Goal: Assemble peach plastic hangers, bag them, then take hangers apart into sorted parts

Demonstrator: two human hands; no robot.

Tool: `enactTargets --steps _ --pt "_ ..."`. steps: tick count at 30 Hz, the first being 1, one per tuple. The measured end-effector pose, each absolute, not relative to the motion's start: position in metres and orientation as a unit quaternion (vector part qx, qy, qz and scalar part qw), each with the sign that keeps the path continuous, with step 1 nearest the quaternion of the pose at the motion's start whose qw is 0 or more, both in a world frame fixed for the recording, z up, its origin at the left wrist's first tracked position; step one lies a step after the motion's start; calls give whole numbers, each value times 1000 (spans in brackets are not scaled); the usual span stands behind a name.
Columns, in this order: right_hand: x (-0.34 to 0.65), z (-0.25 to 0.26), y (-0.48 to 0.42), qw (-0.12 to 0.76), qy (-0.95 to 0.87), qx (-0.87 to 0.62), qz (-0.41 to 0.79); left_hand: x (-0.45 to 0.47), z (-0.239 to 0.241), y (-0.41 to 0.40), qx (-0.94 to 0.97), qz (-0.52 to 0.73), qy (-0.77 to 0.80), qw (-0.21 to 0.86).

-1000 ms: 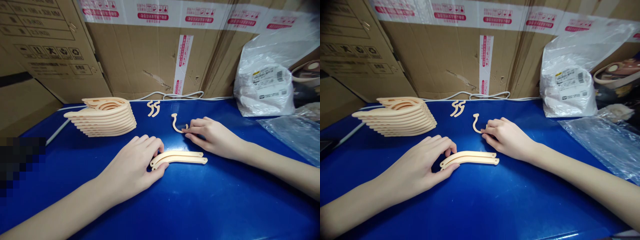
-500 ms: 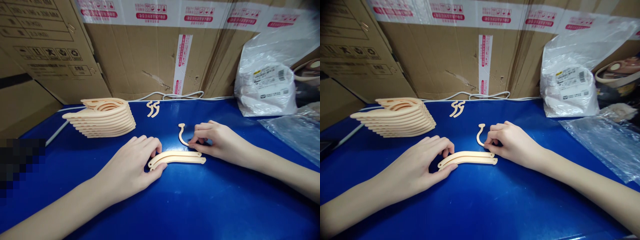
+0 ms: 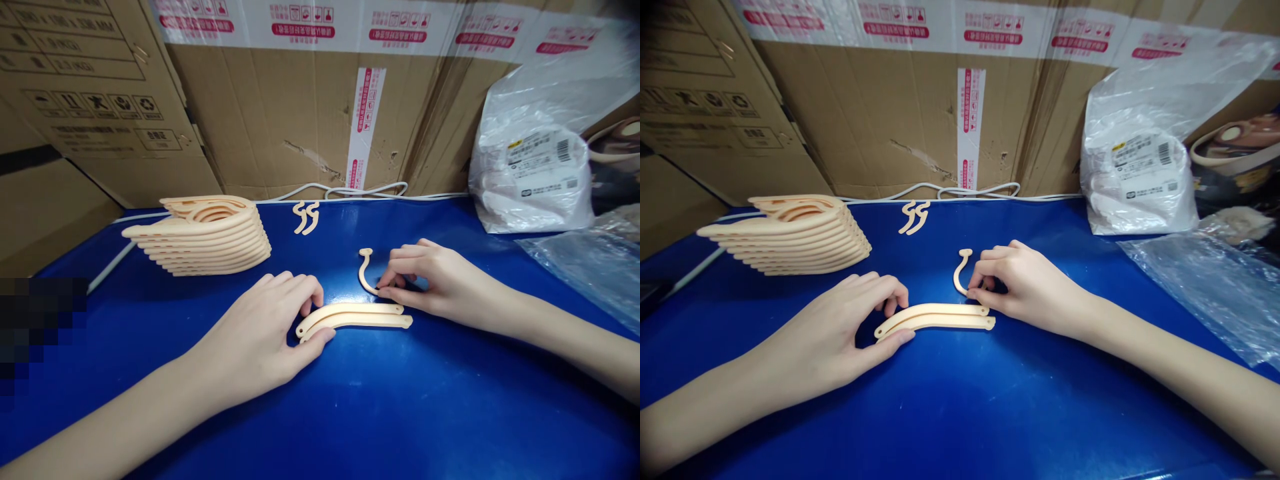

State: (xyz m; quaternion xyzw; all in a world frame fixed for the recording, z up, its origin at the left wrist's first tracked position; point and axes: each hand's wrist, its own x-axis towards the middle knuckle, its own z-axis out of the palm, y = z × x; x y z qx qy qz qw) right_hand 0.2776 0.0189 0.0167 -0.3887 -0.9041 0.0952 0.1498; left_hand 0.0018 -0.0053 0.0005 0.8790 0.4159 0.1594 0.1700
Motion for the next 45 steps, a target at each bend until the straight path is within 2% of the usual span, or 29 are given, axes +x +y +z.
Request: enactTargets --steps 6,10,14,25,38,45 --pt "274 22 41 169 -905 -389 36 1 4 -6 874 151 423 183" --pt "264 24 85 151 -918 -363 -50 0 5 -8 872 150 424 193" --pt "241 23 137 114 -913 -381 -87 -1 7 -8 856 149 443 222" --pt "193 12 222 62 -923 -374 -60 -5 5 -3 813 247 481 216" --pt "186 7 237 95 -935 -342 -19 -5 3 -4 813 241 487 207" --pt "180 11 242 78 -947 -310 -17 -4 3 -3 814 237 491 200"
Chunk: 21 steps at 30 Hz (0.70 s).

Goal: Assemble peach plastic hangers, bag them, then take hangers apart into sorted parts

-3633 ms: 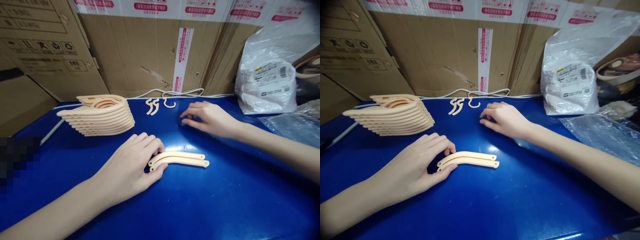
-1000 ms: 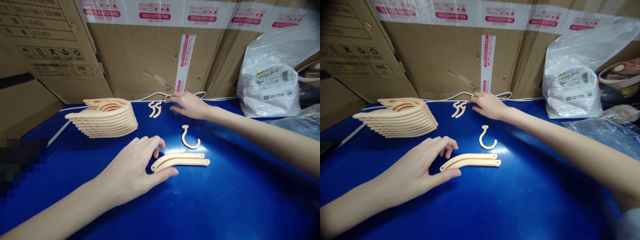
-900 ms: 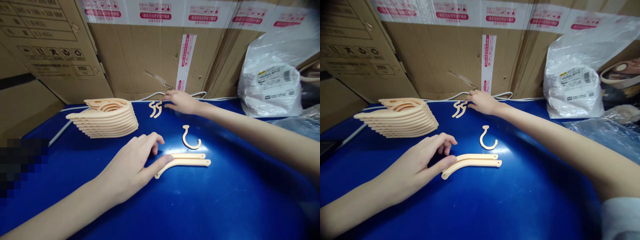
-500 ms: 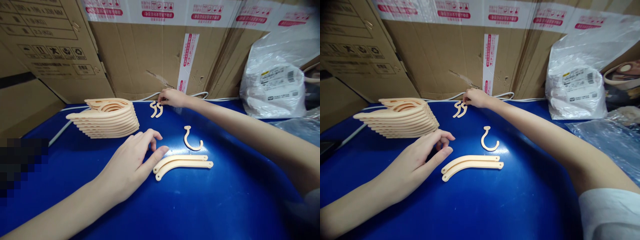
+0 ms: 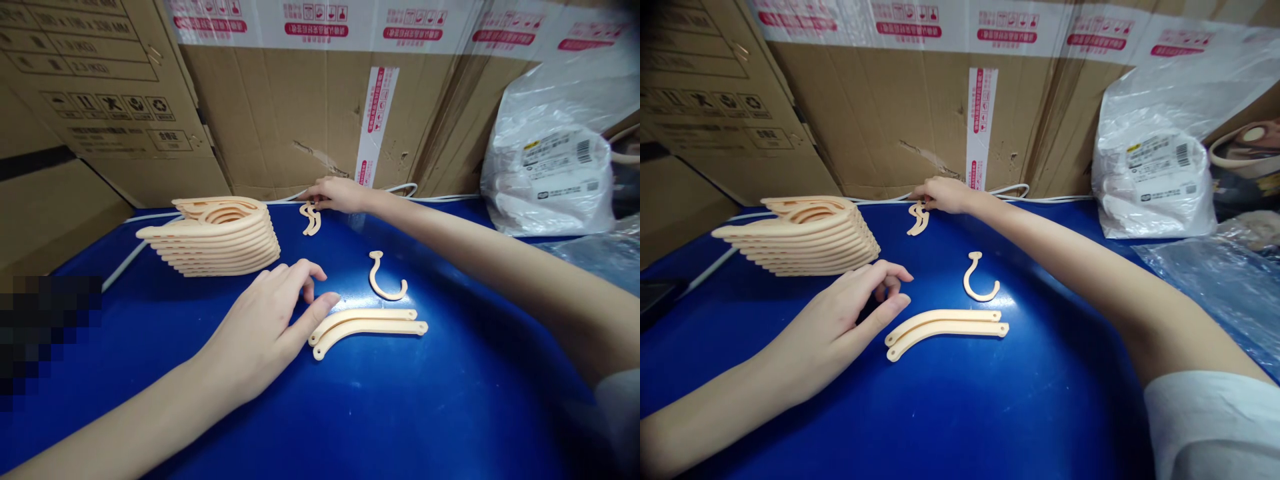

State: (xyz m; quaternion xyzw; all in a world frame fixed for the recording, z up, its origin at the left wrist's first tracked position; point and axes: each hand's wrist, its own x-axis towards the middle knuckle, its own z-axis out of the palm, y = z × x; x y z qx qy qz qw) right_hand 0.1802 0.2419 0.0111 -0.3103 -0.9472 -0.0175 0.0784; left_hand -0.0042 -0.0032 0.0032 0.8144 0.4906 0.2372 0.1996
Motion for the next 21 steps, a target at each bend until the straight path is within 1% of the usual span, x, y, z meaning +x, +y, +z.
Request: enactTargets --steps 8,15,19,21 --pt "193 19 227 60 -950 -306 9 -5 4 -4 817 243 490 183" --pt "225 28 167 61 -945 -314 65 -7 0 0 841 253 457 140" --pt "235 24 129 77 -923 -355 127 -7 -1 2 870 224 423 121" --pt "239 20 115 97 -916 -366 134 -6 -1 1 879 205 417 111"
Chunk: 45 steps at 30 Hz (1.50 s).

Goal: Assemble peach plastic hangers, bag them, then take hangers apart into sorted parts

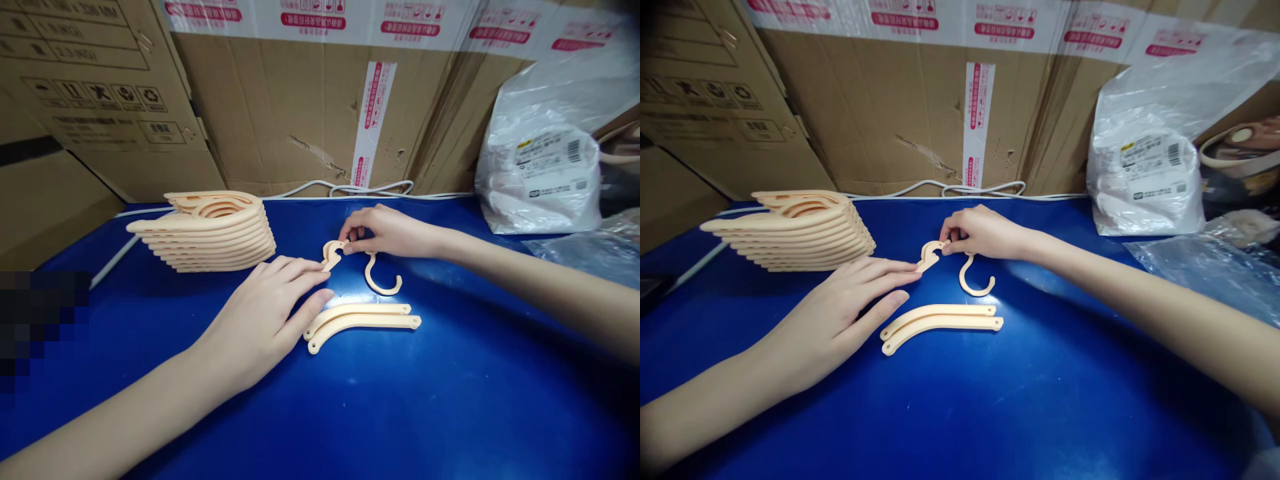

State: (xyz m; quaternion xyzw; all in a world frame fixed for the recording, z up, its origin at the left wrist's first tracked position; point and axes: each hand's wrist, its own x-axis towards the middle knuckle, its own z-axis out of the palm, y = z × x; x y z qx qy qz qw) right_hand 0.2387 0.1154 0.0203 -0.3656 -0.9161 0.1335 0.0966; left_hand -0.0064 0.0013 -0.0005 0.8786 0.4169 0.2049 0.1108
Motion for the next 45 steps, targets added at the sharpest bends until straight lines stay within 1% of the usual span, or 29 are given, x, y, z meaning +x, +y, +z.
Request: enactTargets --steps 7,10,18,26,32,40,45 --pt "253 11 86 178 -915 -343 113 -4 4 -2 895 170 410 35" --pt "259 9 68 205 -915 -337 84 -5 4 -1 897 169 409 13" --pt "265 -5 39 166 -928 -332 33 -5 2 0 900 174 400 -18" --pt "267 -10 36 177 -924 -337 23 -4 3 1 901 167 399 -22" --pt "268 -9 36 188 -924 -332 42 -5 1 0 900 159 405 -29" --pt "267 -10 37 189 -926 -327 29 -5 -4 0 901 165 400 -15" --pt "268 -11 37 191 -925 -327 38 -5 -3 1 897 155 414 12"
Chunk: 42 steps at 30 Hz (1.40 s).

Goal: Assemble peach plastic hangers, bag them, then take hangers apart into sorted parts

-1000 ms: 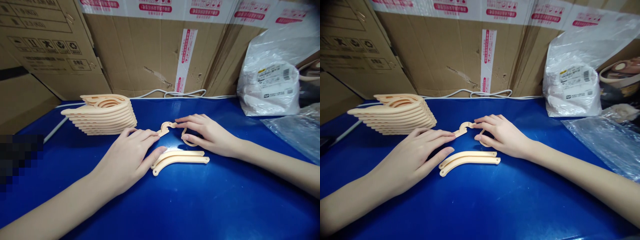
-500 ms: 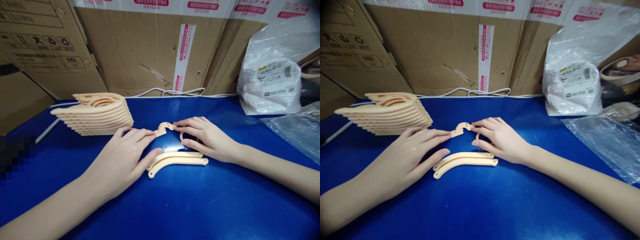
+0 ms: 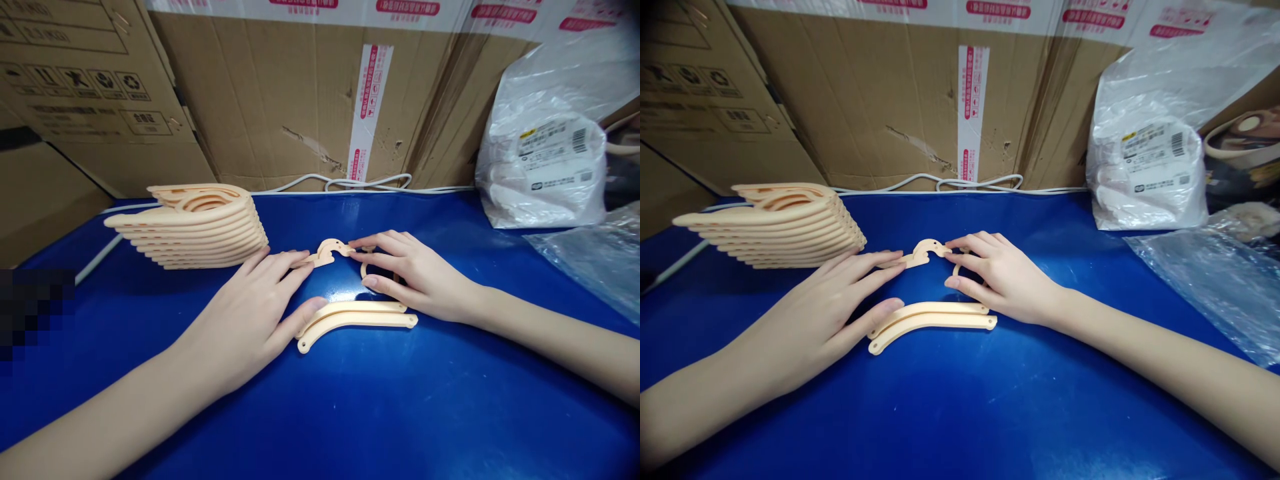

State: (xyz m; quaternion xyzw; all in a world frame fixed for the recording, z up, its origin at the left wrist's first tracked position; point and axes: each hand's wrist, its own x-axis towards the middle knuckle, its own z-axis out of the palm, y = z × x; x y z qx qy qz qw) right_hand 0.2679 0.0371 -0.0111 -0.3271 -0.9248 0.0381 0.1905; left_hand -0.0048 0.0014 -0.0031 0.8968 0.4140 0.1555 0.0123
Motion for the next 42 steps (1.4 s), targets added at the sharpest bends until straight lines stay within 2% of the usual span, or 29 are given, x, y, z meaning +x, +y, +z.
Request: enactTargets --steps 19,23,29,36,42 --pt "269 -10 37 198 -924 -320 67 -5 -8 2 897 150 415 -1" --pt "270 -12 37 223 -918 -325 54 -5 -7 2 898 156 412 10" --pt "274 -10 40 277 -898 -340 -37 -5 -5 0 899 181 397 23" --pt "281 1 46 179 -915 -252 -260 0 4 -16 928 188 323 2" --pt "279 2 48 132 -914 -220 -315 2 1 -15 938 140 315 26"
